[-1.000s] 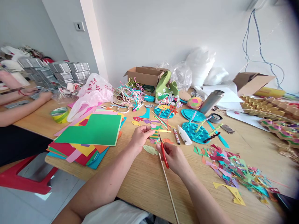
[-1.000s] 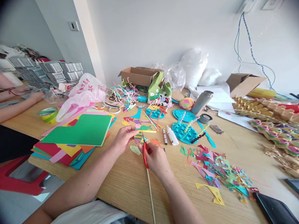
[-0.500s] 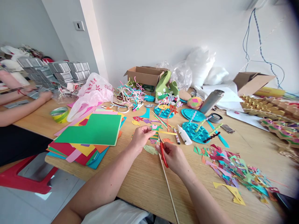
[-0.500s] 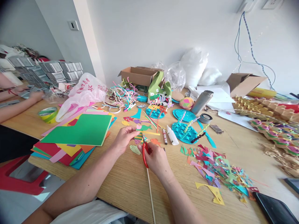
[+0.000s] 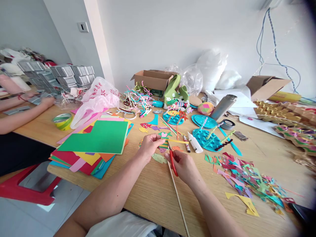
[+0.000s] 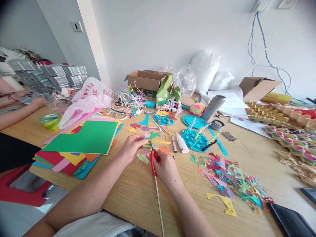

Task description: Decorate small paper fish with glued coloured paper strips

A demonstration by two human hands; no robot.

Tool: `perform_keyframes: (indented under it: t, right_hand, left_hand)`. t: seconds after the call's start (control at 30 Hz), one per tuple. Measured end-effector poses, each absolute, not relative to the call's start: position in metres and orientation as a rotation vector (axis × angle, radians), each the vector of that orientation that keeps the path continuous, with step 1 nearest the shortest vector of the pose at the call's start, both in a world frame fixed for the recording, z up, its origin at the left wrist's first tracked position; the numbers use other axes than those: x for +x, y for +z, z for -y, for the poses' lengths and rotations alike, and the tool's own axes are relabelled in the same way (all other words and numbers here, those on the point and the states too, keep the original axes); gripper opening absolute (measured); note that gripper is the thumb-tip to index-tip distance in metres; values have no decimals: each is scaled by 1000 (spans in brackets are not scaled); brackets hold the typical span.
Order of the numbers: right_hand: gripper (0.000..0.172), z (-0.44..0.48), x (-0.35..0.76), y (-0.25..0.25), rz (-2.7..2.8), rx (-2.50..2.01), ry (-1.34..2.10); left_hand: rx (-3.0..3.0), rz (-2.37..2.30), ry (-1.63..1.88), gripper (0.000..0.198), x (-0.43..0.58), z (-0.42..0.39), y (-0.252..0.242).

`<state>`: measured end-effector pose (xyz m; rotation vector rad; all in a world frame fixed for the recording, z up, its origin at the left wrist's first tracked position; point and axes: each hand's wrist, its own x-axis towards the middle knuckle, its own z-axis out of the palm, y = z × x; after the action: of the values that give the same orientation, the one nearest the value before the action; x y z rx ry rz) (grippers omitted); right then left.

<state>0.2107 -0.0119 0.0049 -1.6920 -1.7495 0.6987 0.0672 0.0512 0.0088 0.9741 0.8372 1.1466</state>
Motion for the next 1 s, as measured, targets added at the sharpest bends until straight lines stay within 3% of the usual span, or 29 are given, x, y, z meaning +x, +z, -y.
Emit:
perform_keyframes:
  t: [1.0]
  right_hand:
    - [54,12,211,4,1697,-1626,778]
  left_hand:
    - [916,-805,1130,21,67,-51,11]
